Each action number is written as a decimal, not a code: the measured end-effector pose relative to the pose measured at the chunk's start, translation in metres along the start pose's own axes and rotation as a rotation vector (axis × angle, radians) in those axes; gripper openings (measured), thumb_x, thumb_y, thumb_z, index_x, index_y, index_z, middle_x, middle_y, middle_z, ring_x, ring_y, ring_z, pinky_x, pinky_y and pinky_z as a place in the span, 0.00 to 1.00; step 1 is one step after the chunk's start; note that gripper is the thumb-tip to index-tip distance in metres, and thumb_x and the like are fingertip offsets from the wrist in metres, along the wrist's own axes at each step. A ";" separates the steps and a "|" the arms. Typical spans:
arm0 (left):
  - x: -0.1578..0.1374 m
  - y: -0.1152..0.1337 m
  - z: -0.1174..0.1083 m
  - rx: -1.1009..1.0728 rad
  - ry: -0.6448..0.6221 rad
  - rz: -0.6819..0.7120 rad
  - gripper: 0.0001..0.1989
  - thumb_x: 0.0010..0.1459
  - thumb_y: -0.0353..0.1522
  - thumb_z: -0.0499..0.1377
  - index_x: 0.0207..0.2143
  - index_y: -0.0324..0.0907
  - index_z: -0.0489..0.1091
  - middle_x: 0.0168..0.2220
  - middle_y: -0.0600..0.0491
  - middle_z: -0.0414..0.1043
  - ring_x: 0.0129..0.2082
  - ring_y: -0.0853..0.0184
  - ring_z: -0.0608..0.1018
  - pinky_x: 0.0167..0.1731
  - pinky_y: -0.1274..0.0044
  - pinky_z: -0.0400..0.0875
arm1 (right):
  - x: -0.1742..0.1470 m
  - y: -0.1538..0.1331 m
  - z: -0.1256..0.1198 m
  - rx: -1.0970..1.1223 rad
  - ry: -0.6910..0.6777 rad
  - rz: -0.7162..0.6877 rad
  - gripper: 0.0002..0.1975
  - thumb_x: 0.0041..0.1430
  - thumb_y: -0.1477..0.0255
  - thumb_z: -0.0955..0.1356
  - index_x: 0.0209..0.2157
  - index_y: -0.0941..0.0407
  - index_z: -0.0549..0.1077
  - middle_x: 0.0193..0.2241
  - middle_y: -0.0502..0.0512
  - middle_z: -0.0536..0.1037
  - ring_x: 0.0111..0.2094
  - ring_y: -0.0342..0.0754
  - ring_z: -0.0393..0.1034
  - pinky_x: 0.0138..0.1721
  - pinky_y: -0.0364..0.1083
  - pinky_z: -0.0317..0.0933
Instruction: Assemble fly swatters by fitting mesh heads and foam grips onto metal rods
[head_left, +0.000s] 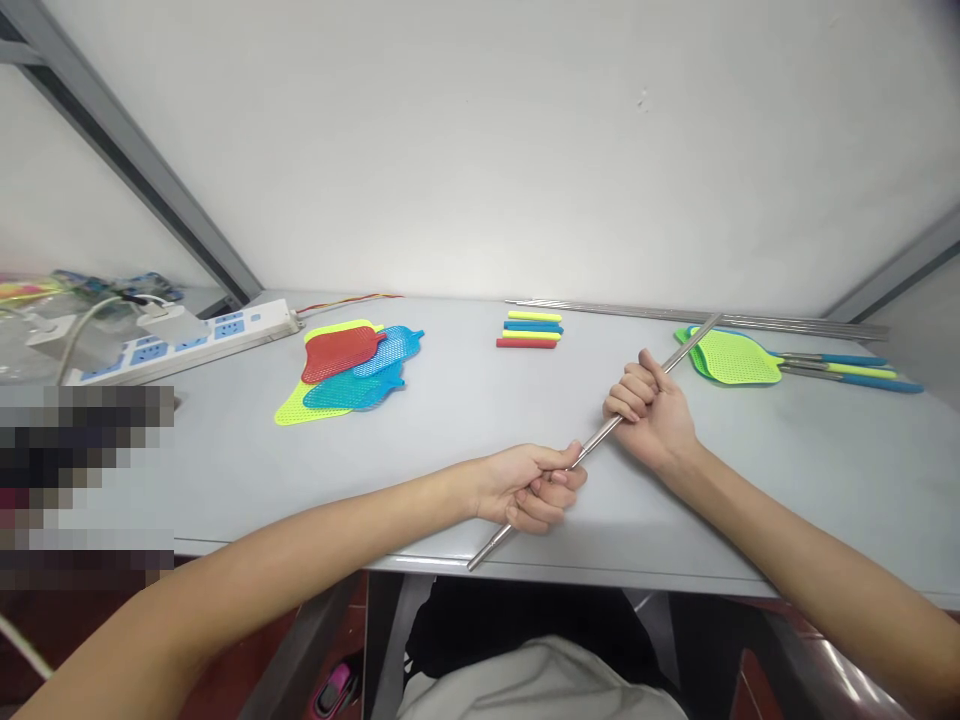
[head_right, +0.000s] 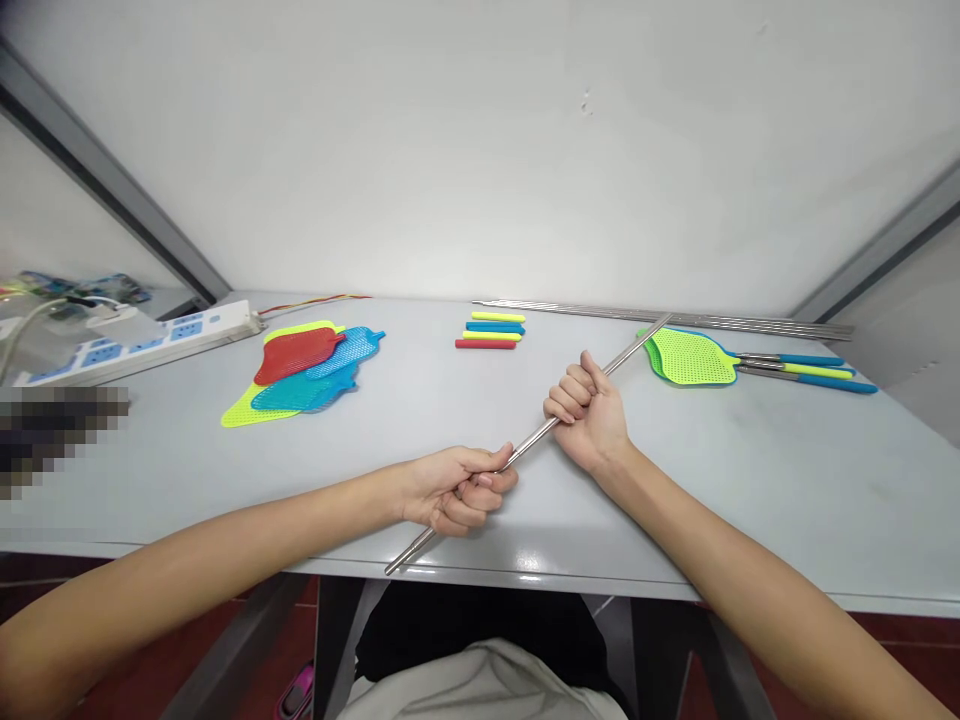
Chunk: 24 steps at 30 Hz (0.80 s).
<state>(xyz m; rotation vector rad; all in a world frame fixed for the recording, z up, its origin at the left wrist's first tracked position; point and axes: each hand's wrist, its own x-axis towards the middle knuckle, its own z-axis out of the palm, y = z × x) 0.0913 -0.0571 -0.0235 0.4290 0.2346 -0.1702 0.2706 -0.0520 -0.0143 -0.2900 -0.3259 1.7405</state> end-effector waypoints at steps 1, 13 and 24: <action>0.000 0.000 0.000 0.001 0.003 0.000 0.21 0.57 0.42 0.37 0.18 0.40 0.52 0.13 0.62 0.38 0.10 0.77 0.37 0.05 0.84 0.33 | 0.000 0.000 0.000 -0.001 0.000 -0.001 0.20 0.55 0.70 0.59 0.15 0.56 0.43 0.10 0.42 0.41 0.11 0.38 0.38 0.11 0.38 0.44; 0.000 -0.001 -0.002 0.002 -0.060 0.015 0.20 0.58 0.41 0.38 0.19 0.40 0.53 0.13 0.61 0.39 0.10 0.76 0.39 0.06 0.84 0.33 | -0.002 0.006 0.002 -0.060 0.007 0.018 0.21 0.55 0.69 0.59 0.16 0.56 0.43 0.10 0.42 0.42 0.11 0.37 0.38 0.11 0.37 0.45; 0.000 -0.001 0.001 0.000 0.025 0.009 0.21 0.57 0.42 0.37 0.18 0.41 0.52 0.12 0.61 0.39 0.10 0.77 0.37 0.06 0.84 0.32 | -0.003 0.008 0.002 -0.052 0.015 0.036 0.21 0.55 0.69 0.59 0.16 0.56 0.43 0.10 0.42 0.41 0.11 0.37 0.38 0.12 0.37 0.45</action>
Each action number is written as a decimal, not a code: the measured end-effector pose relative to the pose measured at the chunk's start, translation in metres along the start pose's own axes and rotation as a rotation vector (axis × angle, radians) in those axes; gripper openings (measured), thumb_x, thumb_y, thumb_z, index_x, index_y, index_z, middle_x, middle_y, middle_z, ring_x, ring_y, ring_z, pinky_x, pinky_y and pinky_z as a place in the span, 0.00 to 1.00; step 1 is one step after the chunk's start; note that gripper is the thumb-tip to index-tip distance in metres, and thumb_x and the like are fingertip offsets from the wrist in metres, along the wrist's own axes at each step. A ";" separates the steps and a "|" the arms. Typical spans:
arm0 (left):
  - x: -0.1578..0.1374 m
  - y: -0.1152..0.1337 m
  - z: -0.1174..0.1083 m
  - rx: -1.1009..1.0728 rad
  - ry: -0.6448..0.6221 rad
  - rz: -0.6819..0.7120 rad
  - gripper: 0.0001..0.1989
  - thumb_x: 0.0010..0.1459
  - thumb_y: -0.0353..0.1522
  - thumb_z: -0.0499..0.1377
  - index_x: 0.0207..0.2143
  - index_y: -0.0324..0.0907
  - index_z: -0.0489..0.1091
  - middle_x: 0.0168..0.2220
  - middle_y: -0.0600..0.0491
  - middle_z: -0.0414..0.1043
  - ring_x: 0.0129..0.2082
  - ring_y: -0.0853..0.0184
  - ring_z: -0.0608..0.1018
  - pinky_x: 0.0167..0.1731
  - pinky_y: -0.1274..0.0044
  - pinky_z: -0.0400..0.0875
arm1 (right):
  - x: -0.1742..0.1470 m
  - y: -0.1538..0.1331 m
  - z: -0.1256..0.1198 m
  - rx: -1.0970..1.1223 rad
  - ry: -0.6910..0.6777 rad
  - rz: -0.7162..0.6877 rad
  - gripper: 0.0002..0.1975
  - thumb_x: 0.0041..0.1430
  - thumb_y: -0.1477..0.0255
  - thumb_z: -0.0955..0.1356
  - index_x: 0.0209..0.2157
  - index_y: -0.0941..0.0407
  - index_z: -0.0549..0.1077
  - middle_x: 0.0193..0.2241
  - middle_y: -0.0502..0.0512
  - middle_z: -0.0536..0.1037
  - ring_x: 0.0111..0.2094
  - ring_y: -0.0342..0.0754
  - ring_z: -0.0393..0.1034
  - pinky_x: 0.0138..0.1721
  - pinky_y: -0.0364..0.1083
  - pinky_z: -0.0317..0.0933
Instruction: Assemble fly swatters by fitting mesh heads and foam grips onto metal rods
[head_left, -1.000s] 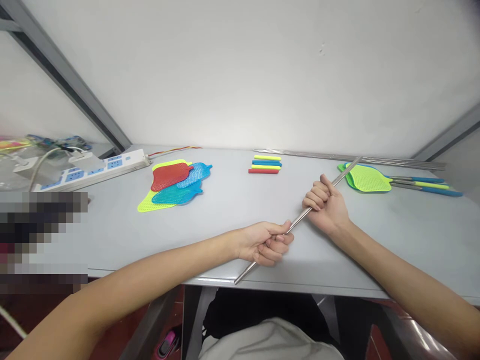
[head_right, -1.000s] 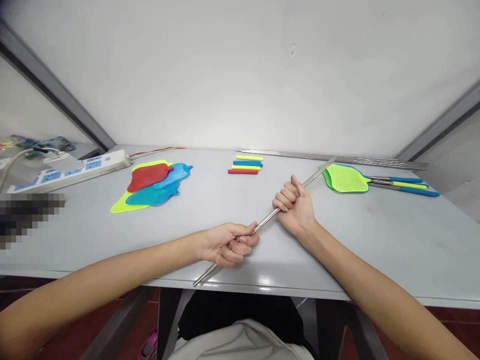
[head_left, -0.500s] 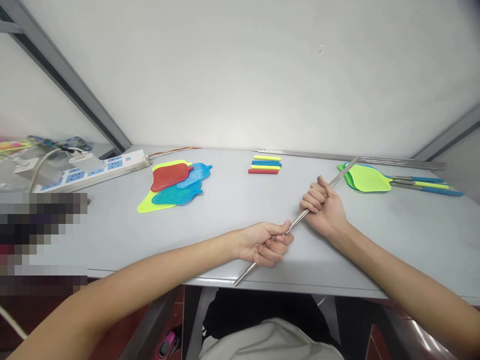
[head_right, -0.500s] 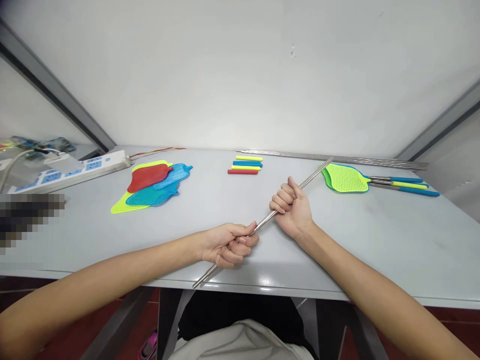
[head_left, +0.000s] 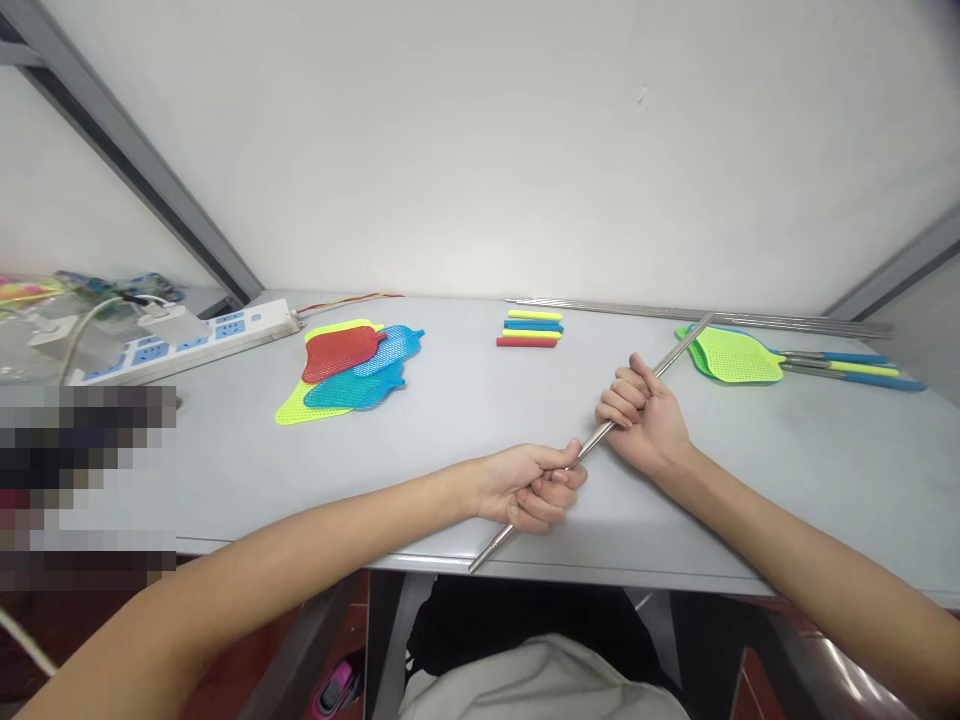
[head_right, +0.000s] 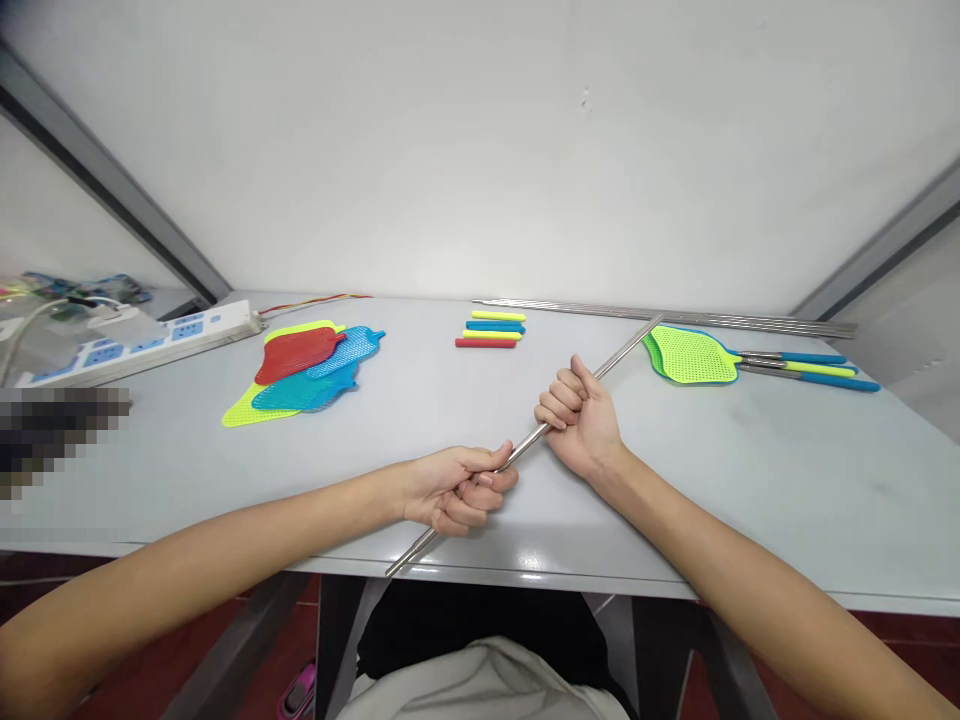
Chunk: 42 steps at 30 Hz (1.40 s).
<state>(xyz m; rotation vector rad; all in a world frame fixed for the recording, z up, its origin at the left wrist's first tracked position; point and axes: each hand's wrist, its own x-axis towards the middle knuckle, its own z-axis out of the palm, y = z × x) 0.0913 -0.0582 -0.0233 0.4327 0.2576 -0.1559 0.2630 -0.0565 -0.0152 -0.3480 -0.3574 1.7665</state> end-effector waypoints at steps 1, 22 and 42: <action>0.000 0.000 0.000 0.002 -0.010 0.002 0.21 0.57 0.42 0.37 0.18 0.41 0.52 0.12 0.61 0.39 0.10 0.76 0.38 0.06 0.84 0.32 | 0.000 0.000 0.000 -0.004 -0.001 -0.001 0.21 0.55 0.69 0.59 0.16 0.56 0.43 0.10 0.42 0.42 0.11 0.37 0.38 0.12 0.37 0.45; 0.003 -0.002 0.001 0.091 0.061 0.006 0.22 0.54 0.46 0.37 0.17 0.41 0.51 0.12 0.62 0.40 0.10 0.76 0.39 0.06 0.85 0.33 | -0.002 0.004 0.002 0.031 -0.030 0.030 0.21 0.55 0.69 0.59 0.16 0.56 0.42 0.10 0.43 0.40 0.11 0.38 0.38 0.12 0.38 0.44; 0.000 0.000 0.003 0.090 0.110 -0.045 0.21 0.54 0.47 0.38 0.19 0.42 0.51 0.11 0.63 0.37 0.10 0.77 0.37 0.05 0.86 0.31 | -0.004 0.009 0.006 0.041 -0.030 0.013 0.21 0.55 0.69 0.60 0.16 0.57 0.43 0.10 0.42 0.41 0.12 0.37 0.37 0.12 0.38 0.42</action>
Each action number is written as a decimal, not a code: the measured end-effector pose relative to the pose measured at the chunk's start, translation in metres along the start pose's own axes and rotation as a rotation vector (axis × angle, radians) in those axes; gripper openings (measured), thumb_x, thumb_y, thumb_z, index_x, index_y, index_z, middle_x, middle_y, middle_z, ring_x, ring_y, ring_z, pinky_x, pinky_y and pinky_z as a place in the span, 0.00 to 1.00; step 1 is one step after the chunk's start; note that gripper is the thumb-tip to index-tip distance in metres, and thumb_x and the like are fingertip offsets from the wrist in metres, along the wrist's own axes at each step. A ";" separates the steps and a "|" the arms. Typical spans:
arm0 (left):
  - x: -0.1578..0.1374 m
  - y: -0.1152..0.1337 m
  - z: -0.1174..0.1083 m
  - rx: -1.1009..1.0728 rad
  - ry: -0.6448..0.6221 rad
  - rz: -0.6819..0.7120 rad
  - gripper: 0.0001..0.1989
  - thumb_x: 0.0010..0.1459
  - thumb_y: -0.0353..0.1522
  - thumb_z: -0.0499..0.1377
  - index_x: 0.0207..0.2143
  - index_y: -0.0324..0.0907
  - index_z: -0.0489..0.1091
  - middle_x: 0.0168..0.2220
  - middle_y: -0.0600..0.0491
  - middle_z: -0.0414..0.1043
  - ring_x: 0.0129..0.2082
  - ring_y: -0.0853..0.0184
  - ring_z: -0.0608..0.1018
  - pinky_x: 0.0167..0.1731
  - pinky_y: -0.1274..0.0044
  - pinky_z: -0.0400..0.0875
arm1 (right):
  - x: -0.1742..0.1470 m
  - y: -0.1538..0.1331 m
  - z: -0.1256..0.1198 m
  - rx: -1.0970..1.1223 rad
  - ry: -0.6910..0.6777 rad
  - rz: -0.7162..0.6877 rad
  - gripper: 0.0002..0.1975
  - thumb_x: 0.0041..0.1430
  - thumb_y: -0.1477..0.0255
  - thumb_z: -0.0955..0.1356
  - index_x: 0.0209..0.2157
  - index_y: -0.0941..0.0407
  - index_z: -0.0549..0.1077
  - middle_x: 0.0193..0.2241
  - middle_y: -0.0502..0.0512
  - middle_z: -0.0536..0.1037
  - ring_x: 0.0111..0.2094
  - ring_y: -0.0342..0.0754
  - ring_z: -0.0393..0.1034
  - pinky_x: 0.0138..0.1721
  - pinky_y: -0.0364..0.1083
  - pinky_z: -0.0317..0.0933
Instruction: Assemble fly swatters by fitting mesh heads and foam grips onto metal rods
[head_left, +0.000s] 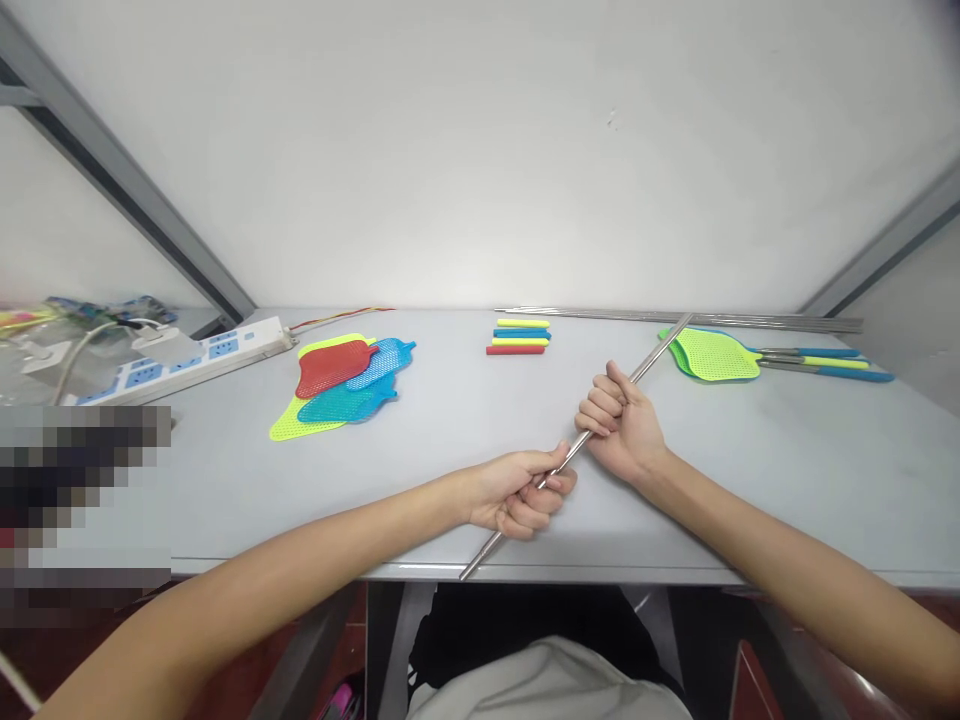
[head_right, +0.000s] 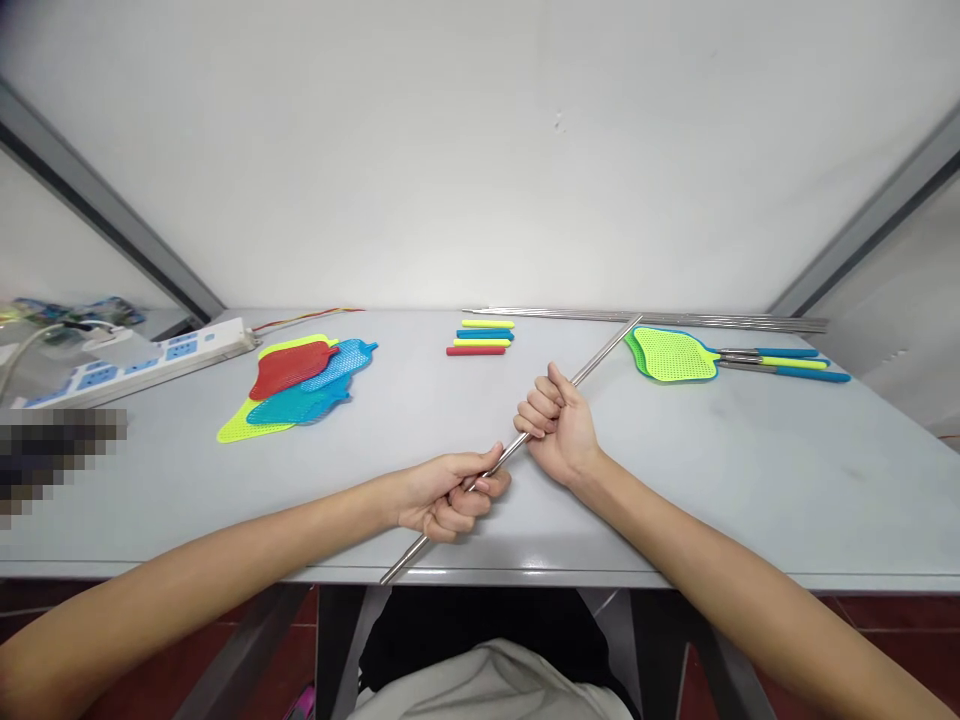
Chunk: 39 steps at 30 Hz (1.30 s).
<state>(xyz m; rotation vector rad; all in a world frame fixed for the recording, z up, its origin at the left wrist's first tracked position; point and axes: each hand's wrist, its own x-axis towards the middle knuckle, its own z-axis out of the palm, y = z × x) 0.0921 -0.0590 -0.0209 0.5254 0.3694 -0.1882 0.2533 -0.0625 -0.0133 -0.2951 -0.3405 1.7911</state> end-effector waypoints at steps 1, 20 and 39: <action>0.000 0.000 0.000 0.011 0.013 -0.002 0.21 0.54 0.48 0.38 0.19 0.42 0.52 0.11 0.63 0.37 0.09 0.77 0.37 0.05 0.86 0.32 | 0.000 0.001 0.000 0.004 -0.003 0.002 0.21 0.55 0.69 0.59 0.16 0.57 0.43 0.11 0.42 0.41 0.12 0.37 0.37 0.12 0.38 0.42; 0.000 0.001 0.003 0.074 0.072 0.022 0.17 0.55 0.46 0.39 0.24 0.44 0.52 0.11 0.63 0.40 0.09 0.77 0.38 0.04 0.87 0.36 | -0.003 0.011 -0.002 0.018 0.001 0.069 0.21 0.54 0.68 0.60 0.16 0.57 0.43 0.11 0.43 0.41 0.12 0.37 0.37 0.13 0.38 0.41; 0.004 0.001 0.004 0.083 -0.009 0.098 0.19 0.55 0.46 0.38 0.25 0.43 0.56 0.12 0.63 0.41 0.10 0.78 0.40 0.05 0.87 0.39 | 0.003 0.001 0.004 -0.069 -0.003 0.141 0.20 0.55 0.67 0.59 0.16 0.57 0.44 0.10 0.43 0.41 0.12 0.37 0.37 0.13 0.38 0.42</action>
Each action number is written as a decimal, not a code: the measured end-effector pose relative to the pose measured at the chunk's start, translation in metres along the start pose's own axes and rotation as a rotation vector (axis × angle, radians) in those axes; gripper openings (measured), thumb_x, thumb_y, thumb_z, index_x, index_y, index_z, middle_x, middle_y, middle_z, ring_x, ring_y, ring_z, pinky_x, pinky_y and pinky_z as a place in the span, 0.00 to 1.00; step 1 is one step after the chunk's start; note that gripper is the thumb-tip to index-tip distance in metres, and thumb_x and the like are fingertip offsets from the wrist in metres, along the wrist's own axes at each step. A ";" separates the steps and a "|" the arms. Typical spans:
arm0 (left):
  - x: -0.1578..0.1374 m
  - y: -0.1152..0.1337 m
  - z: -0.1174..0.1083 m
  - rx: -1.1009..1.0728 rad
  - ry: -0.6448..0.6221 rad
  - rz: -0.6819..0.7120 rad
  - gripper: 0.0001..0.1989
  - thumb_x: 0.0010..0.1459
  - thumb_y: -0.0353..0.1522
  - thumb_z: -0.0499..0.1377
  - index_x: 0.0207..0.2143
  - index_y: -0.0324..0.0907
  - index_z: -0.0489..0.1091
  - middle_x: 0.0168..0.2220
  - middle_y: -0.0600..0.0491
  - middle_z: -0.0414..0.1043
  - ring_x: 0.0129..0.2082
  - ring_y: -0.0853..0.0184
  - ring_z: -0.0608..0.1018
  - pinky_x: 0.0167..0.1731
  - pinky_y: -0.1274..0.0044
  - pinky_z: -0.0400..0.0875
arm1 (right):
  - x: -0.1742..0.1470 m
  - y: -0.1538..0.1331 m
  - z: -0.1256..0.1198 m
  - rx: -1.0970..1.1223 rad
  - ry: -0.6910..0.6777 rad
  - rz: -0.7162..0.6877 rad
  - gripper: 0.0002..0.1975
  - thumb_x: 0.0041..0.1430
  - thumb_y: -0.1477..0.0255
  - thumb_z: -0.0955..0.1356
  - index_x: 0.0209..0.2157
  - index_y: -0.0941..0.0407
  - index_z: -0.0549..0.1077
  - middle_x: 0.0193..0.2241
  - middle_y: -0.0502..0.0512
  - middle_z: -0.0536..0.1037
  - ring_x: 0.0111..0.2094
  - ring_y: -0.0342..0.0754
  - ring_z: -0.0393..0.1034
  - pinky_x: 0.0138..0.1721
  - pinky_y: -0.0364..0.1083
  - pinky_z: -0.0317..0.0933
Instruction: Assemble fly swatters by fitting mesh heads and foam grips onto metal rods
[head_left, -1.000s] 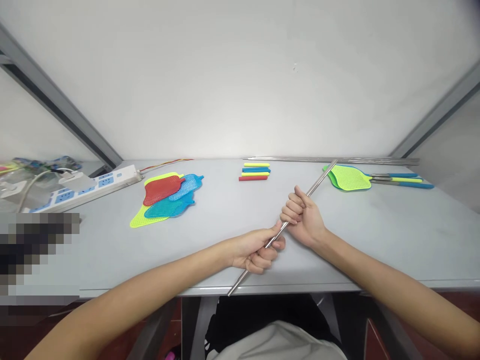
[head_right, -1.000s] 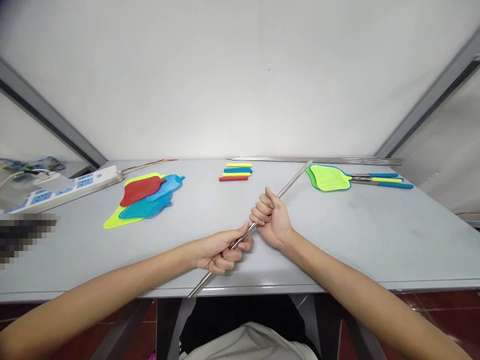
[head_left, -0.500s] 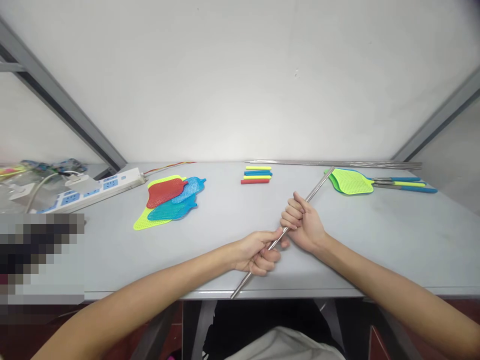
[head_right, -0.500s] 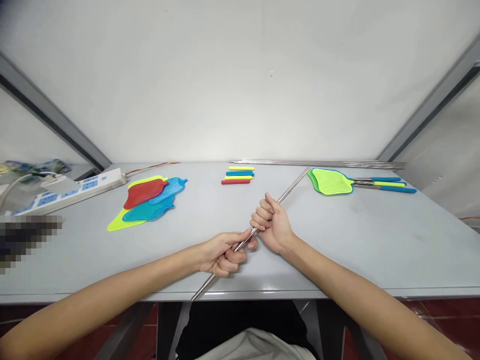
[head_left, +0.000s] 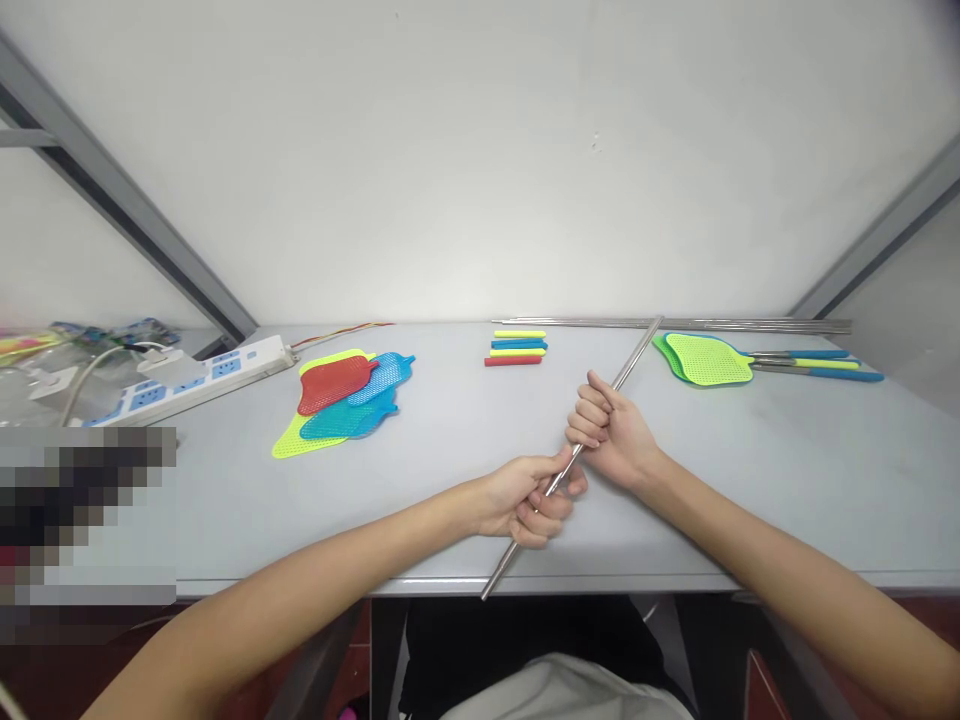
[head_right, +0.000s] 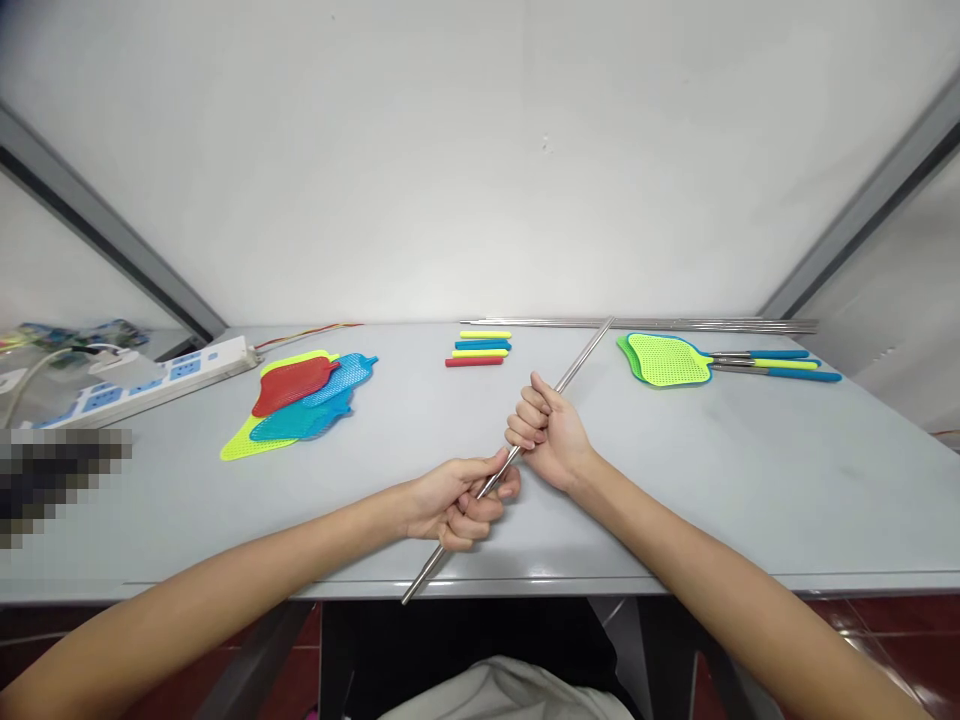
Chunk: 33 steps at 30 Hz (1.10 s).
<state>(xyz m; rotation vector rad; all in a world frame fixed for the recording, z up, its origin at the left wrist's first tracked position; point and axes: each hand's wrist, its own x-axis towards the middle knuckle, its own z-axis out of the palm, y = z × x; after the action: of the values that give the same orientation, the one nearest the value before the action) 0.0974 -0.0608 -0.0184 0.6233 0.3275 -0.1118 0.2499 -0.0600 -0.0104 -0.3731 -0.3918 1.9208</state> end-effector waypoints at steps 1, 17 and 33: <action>0.001 0.000 0.000 -0.001 -0.003 0.010 0.19 0.55 0.46 0.38 0.25 0.43 0.56 0.12 0.63 0.41 0.10 0.78 0.40 0.05 0.87 0.39 | 0.000 -0.002 0.001 -0.014 0.000 0.007 0.20 0.55 0.67 0.59 0.16 0.57 0.44 0.10 0.43 0.41 0.12 0.37 0.37 0.13 0.38 0.42; 0.005 -0.004 0.003 -0.001 0.002 0.044 0.20 0.55 0.46 0.40 0.24 0.41 0.57 0.13 0.61 0.47 0.10 0.77 0.49 0.09 0.85 0.45 | 0.003 -0.010 0.000 -0.096 0.041 0.096 0.20 0.56 0.67 0.58 0.16 0.57 0.43 0.11 0.43 0.40 0.11 0.37 0.37 0.12 0.38 0.42; 0.006 -0.003 0.007 0.043 0.093 0.043 0.19 0.55 0.45 0.42 0.24 0.40 0.58 0.17 0.59 0.49 0.14 0.75 0.54 0.17 0.81 0.49 | 0.002 -0.012 -0.001 -0.092 0.100 0.084 0.20 0.55 0.68 0.58 0.16 0.56 0.44 0.11 0.42 0.41 0.11 0.36 0.36 0.11 0.37 0.42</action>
<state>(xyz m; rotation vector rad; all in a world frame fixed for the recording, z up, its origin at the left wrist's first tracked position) 0.1039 -0.0670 -0.0167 0.6785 0.4019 -0.0492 0.2596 -0.0532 -0.0060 -0.5513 -0.4052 1.9608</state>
